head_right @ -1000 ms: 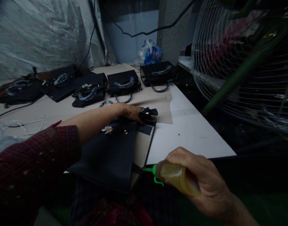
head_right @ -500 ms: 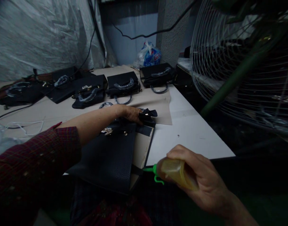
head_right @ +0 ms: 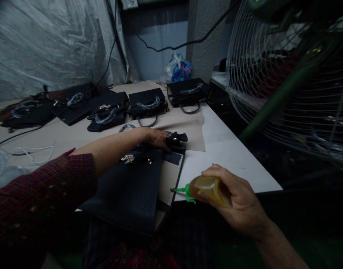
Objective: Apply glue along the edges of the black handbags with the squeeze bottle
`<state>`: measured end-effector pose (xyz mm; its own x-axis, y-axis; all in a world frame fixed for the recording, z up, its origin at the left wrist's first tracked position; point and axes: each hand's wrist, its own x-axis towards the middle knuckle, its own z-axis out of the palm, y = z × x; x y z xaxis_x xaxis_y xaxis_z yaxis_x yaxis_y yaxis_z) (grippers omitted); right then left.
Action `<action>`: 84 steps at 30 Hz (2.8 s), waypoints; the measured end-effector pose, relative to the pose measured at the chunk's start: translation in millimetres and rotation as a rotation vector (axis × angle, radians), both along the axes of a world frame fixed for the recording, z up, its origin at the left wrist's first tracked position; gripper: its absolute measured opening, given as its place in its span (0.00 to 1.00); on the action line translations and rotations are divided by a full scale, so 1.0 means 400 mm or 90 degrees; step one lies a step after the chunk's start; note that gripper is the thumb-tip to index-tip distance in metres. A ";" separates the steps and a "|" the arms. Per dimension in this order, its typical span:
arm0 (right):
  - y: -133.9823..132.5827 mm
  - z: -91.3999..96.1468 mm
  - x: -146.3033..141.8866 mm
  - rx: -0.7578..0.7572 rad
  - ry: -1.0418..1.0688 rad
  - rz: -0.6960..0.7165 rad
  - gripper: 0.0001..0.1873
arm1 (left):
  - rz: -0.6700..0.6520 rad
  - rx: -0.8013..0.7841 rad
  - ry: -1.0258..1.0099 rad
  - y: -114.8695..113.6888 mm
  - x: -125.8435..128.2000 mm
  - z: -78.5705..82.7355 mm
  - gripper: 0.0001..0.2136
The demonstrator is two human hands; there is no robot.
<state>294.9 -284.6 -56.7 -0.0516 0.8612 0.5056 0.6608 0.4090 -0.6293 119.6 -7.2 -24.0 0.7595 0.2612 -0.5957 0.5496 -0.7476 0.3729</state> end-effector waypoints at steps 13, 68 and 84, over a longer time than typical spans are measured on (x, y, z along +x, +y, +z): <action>-0.062 0.034 -0.027 0.088 0.062 -0.221 0.16 | 0.008 0.064 -0.078 0.002 -0.054 0.118 0.16; 0.001 -0.009 -0.126 0.098 -0.001 -0.154 0.11 | 0.042 0.577 -0.201 -0.244 -0.137 0.288 0.16; 0.011 -0.020 -0.135 -0.096 0.176 -0.262 0.17 | 0.017 0.577 -0.260 -0.243 -0.149 0.268 0.16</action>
<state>240.8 -280.2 -64.9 0.4241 0.8468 0.3210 0.5486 0.0418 -0.8350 60.1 -104.3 83.0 0.8492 0.5085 0.1426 0.5271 -0.8329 -0.1686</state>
